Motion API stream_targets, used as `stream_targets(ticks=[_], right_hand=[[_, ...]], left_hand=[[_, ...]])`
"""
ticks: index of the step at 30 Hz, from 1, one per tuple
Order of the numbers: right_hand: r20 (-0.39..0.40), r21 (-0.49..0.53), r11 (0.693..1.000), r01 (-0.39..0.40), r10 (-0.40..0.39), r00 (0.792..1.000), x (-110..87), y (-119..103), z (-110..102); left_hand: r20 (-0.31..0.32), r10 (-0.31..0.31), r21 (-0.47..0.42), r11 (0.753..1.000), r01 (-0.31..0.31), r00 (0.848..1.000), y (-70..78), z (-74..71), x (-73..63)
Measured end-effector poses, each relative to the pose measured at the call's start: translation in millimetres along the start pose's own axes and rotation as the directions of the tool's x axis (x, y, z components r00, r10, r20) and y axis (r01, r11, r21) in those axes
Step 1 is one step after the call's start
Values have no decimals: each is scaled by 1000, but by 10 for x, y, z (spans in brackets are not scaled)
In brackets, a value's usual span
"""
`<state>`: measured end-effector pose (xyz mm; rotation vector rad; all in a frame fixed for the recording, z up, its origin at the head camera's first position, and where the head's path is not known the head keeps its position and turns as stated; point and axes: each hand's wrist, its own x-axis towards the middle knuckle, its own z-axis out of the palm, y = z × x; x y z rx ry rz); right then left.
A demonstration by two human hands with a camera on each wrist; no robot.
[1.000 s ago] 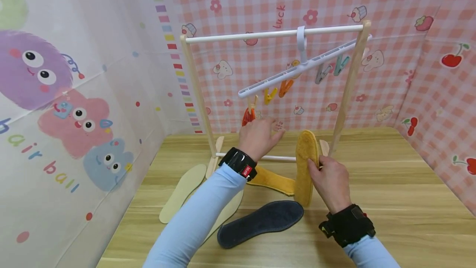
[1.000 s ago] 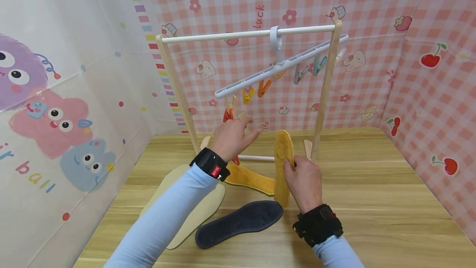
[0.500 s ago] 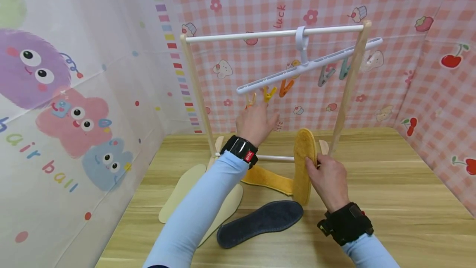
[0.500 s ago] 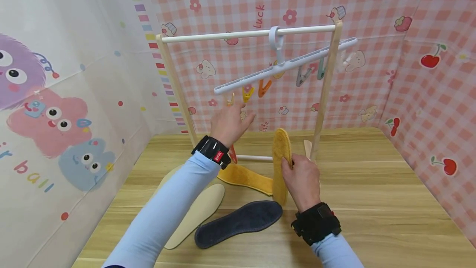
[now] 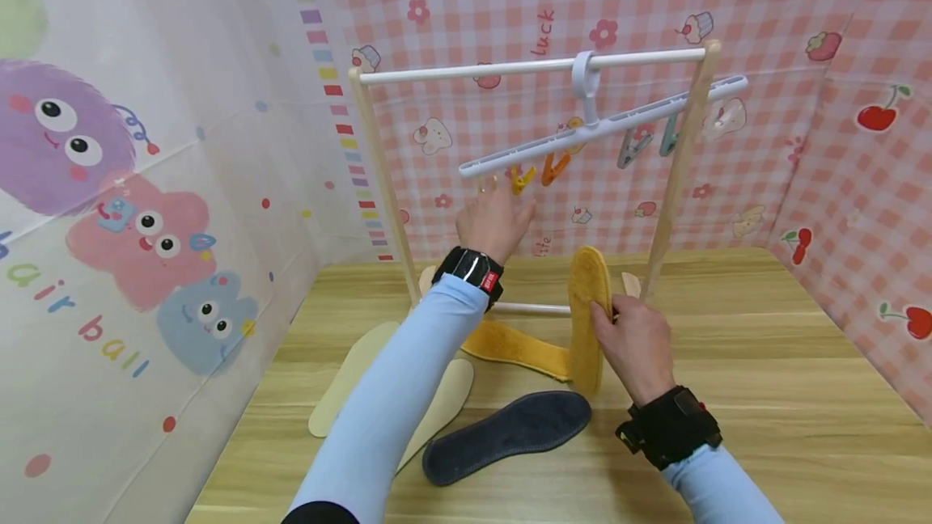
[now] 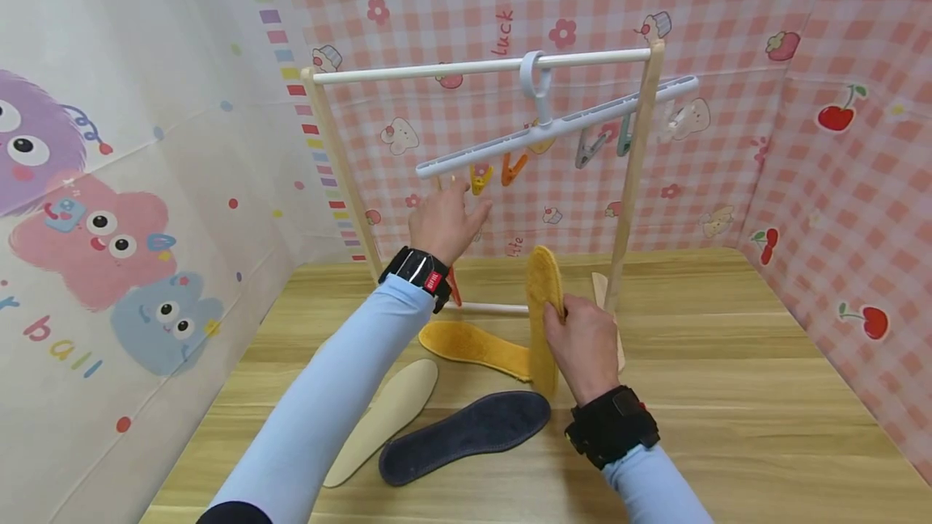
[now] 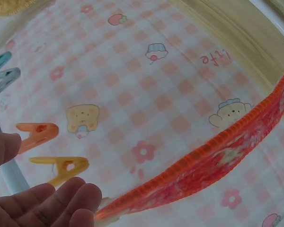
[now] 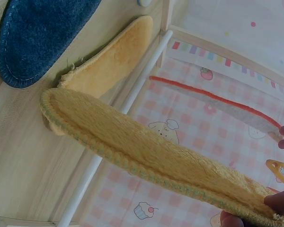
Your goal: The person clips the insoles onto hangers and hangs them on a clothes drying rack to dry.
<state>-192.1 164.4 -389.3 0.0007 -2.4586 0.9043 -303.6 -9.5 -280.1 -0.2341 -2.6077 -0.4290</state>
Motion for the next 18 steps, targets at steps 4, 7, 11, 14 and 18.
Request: stream_targets(ticks=[4, 7, 11, 14, 18], right_hand=[[45, 20, 999, -29, 28, 999, 46, -20, 19], [61, 26, 999, -45, 43, 997, 70, -33, 33], [58, 16, 999, -37, 36, 998, 87, -42, 52], [51, 7, 1000, -28, 28, 998, 95, -46, 66], [52, 0, 1000, -30, 30, 998, 102, -51, 84]], left_hand=[[-27, -19, -3, 1000, 19, 999, 1, 48, 72], [-52, -30, -11, 999, 30, 998, 19, 67, 112], [-84, -41, -8, 999, 41, 996, 58, 75, 148], [-90, -57, 2, 998, 58, 994, 85, 88, 174], [-74, -85, 36, 996, 88, 994, 113, 109, 206]])
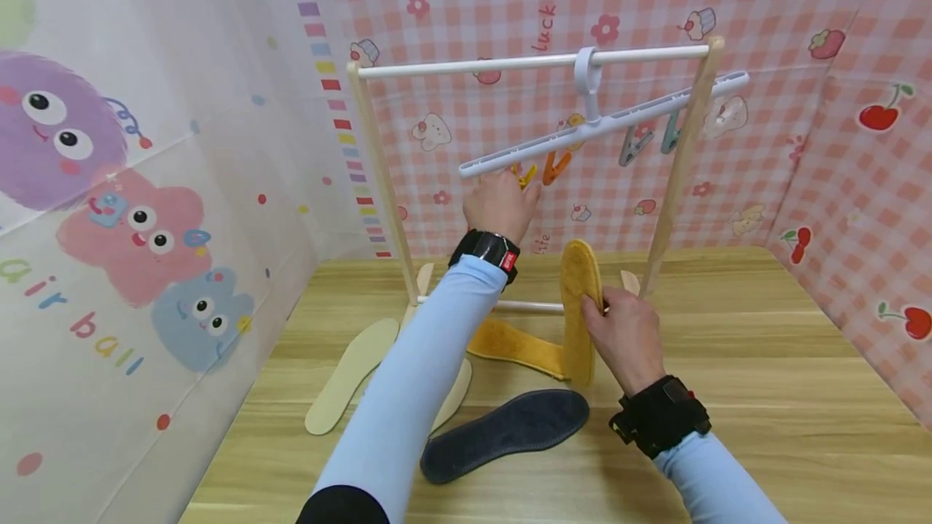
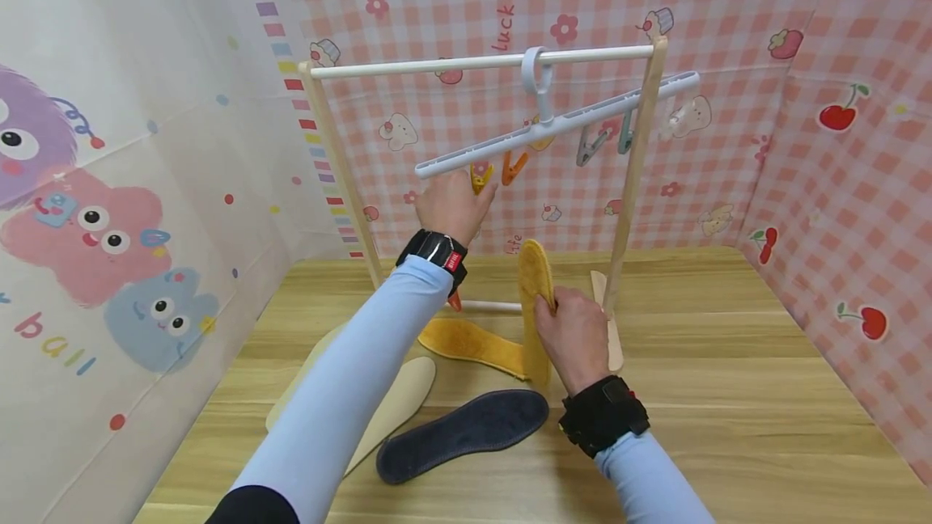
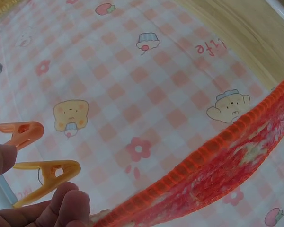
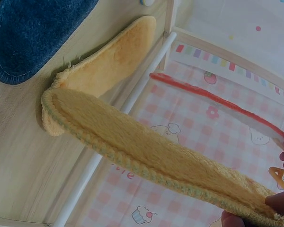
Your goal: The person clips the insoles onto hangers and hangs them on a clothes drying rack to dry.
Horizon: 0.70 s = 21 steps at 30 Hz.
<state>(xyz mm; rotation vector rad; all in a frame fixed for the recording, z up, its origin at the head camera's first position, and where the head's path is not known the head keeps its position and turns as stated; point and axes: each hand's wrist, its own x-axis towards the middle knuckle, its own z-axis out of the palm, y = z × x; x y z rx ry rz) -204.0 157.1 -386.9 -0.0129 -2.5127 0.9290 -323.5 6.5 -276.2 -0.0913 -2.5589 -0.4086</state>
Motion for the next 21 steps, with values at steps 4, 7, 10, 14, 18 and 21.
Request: stream_targets(ticks=[4, 7, 10, 14, 18, 21], right_hand=[[-3, -2, 1000, 2, -2, 1000, 7, 0, -2], [-8, -2, 1000, 13, -13, 1000, 10, 0, -4], [-7, 2, 1000, 18, -18, 1000, 12, -3, -2], [0, 6, 1000, 13, -13, 1000, 12, 0, 5], [6, 5, 1000, 10, -10, 1000, 11, 4, 8], [5, 6, 1000, 13, -13, 1000, 14, 8, 5]], left_hand=[[-7, -17, 28, 999, 17, 1000, 43, 12, 46], [-21, -30, 38, 999, 31, 999, 61, 22, 83], [-15, -39, 62, 997, 40, 999, 55, 45, 115], [-5, -39, 86, 996, 39, 999, 41, 83, 146], [-9, -36, 102, 994, 37, 999, 52, 112, 170], [-10, -40, 117, 992, 41, 999, 70, 120, 188]])
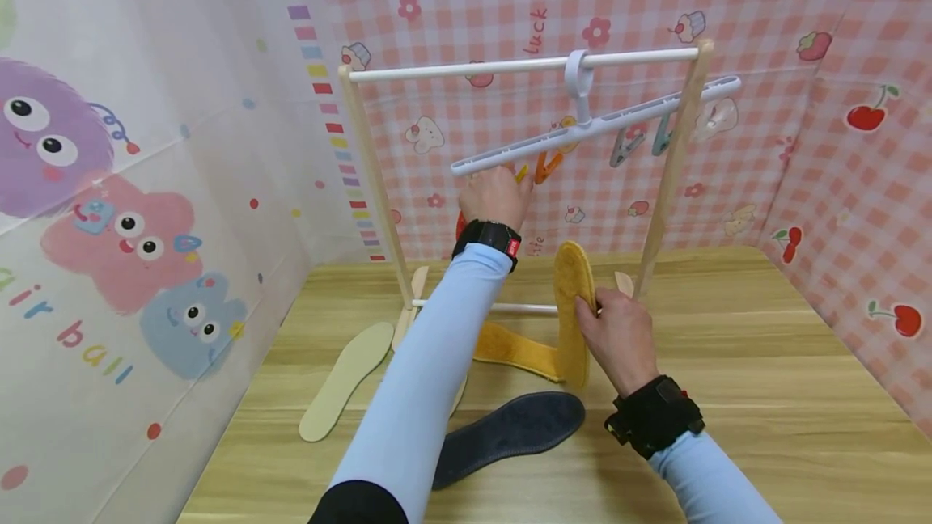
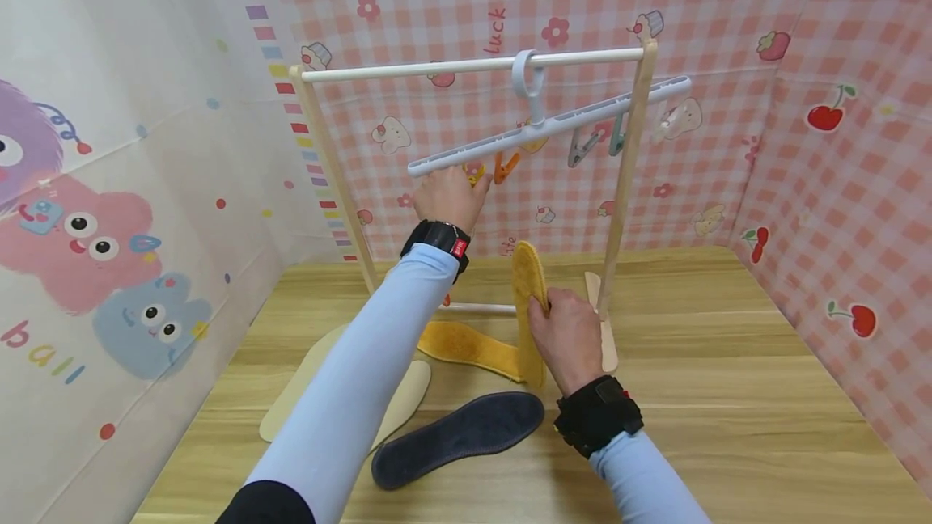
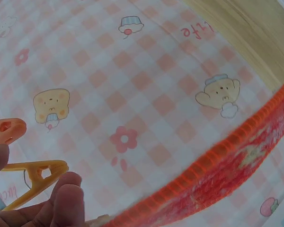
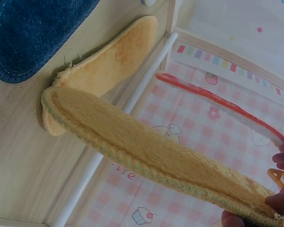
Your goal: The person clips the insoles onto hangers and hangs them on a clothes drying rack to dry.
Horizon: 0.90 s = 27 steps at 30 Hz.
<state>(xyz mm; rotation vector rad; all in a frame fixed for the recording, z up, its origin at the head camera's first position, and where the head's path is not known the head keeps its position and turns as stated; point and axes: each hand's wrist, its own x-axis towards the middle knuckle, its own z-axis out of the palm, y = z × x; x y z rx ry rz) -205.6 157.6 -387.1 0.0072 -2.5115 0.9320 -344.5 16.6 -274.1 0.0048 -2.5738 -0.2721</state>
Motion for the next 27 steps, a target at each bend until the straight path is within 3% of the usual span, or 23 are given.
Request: stream_targets(ticks=[10, 18, 23, 27], right_hand=[[20, -3, 1000, -11, 11, 1000, 4, -21, 22], [21, -1, 1000, 2, -2, 1000, 24, -62, 30], [13, 2, 1000, 19, -19, 1000, 34, -90, 32], [11, 0, 999, 33, -33, 999, 32, -122, 50]], left_hand=[[-17, -28, -10, 1000, 28, 999, -18, -7, 1], [-38, 9, -20, 1000, -10, 999, -55, -30, -34], [-104, 48, -1, 999, -49, 993, -117, -69, -41], [-160, 51, -37, 998, -58, 986, -212, -88, -22]])
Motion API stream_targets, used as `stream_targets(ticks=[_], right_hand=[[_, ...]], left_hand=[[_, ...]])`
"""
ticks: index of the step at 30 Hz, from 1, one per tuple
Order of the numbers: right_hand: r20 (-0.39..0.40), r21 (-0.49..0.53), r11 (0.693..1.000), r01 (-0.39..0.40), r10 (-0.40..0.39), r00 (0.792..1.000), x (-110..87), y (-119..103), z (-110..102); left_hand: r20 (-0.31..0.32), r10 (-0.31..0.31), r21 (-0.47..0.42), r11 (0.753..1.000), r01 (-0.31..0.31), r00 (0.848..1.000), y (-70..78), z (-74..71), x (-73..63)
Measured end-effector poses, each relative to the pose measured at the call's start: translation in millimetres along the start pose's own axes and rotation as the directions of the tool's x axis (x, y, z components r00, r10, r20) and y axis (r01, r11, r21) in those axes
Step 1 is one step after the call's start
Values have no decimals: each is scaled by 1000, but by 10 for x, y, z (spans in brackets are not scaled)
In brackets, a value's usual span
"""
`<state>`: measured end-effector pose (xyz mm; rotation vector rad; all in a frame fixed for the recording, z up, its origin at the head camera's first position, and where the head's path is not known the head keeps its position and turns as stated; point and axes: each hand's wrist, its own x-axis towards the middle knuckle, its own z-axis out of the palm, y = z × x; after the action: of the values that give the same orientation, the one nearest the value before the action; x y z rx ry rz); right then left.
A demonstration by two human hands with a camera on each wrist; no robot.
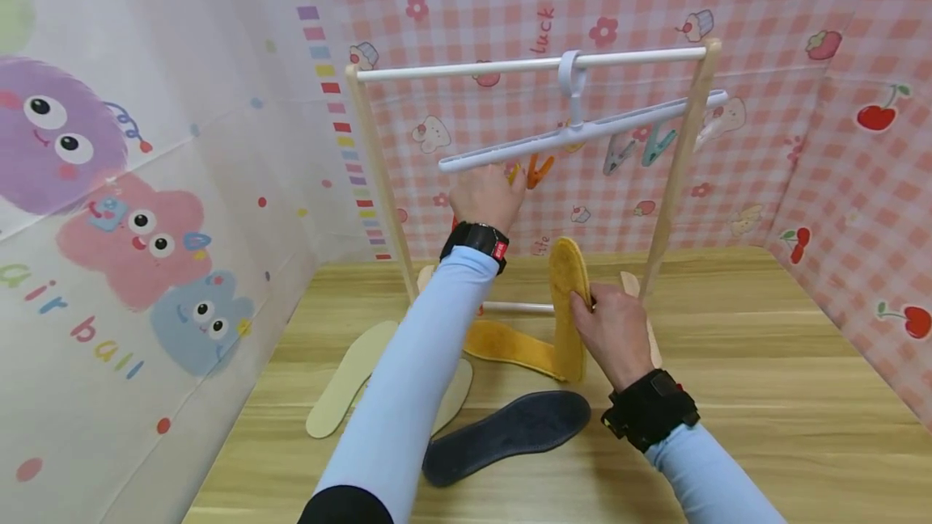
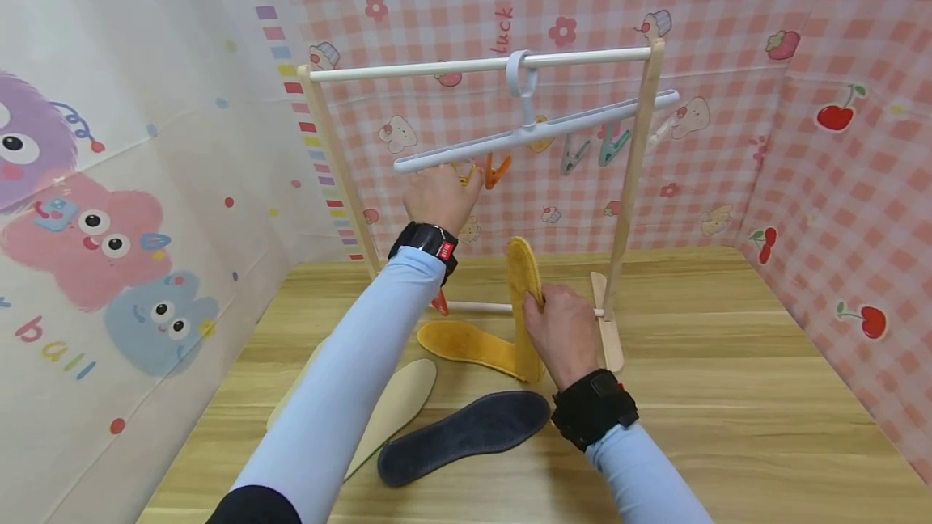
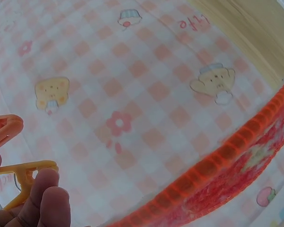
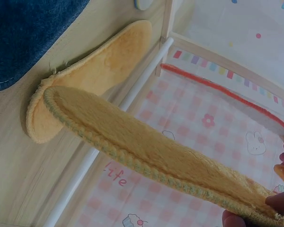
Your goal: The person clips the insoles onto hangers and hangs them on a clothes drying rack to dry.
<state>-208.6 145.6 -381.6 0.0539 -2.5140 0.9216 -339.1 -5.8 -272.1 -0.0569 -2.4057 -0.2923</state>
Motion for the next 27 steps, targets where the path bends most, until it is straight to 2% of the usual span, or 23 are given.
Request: stream_targets(ticks=[3, 9, 15, 19, 23, 27], right_hand=[[-1, -6, 1000, 5, -5, 1000, 1, -24, 16], [7, 7, 1000, -4, 4, 1000, 25, -79, 43], [15, -6, 1000, 20, -20, 1000, 68, -141, 62], [4, -33, 997, 66, -66, 998, 105, -197, 73], [-41, -86, 985, 153, -157, 987, 144, -254, 103], [-60, -129, 971, 201, -210, 976, 177, -303, 145]], left_hand=[[8, -14, -20, 1000, 14, 1000, -81, -30, 13], [52, -50, -5, 999, 50, 997, -202, -119, 22], [15, -46, -47, 998, 47, 999, -242, -184, 23], [12, -50, -96, 994, 51, 999, -249, -216, 18], [60, -57, -126, 990, 64, 997, -258, -270, 7], [129, -58, -117, 990, 73, 990, -255, -342, -7]])
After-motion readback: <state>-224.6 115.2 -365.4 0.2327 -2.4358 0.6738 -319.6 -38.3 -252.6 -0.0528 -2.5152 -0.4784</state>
